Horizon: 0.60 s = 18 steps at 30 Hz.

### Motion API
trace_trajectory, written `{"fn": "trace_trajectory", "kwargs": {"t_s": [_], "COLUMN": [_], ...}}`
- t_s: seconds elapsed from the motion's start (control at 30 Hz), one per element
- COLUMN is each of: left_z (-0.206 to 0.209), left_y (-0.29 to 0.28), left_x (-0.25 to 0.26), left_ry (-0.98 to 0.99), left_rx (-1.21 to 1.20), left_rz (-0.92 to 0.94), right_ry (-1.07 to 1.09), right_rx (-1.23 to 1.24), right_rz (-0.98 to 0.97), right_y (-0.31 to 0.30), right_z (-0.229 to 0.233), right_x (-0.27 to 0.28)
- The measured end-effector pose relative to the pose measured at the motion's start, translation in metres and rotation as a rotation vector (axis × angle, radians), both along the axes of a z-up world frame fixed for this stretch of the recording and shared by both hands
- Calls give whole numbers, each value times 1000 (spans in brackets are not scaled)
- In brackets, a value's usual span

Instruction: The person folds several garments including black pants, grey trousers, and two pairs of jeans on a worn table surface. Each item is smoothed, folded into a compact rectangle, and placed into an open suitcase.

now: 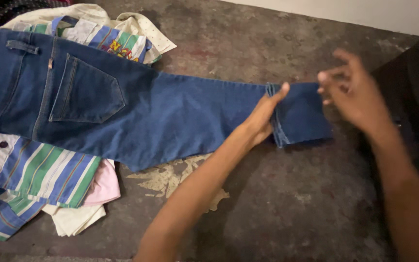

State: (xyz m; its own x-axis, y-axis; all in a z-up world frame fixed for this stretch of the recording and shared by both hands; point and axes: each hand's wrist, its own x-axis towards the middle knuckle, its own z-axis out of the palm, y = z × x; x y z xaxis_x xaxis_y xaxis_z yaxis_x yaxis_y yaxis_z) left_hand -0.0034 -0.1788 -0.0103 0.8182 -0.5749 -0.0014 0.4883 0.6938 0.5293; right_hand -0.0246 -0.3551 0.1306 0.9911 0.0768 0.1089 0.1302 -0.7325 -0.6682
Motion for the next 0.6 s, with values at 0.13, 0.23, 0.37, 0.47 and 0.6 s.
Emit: {"fn": "trace_trajectory", "kwargs": {"t_s": [0.13,0.23,0.37,0.47,0.6], "left_z": [-32,-47,-48,-37,-5], "left_y": [-8,1,12,13,15], "left_x": [13,21,19,6,-4], "left_ry": [-205,-423,-420,-642,-884], "left_rx": [459,795,921,925,1046], "left_rz": [388,606,493,662,908], "right_ry": [-222,-300,-169,-206,-365], "right_rx": [-108,-142,331,425,451], "right_rz": [-70,-145,-394,-424,-349], "right_y": [-24,-32,-40,-37,-25], "right_z": [-75,-132,-162,-164,-159], "right_x": [-15,-23,-25,-34,-41]}}
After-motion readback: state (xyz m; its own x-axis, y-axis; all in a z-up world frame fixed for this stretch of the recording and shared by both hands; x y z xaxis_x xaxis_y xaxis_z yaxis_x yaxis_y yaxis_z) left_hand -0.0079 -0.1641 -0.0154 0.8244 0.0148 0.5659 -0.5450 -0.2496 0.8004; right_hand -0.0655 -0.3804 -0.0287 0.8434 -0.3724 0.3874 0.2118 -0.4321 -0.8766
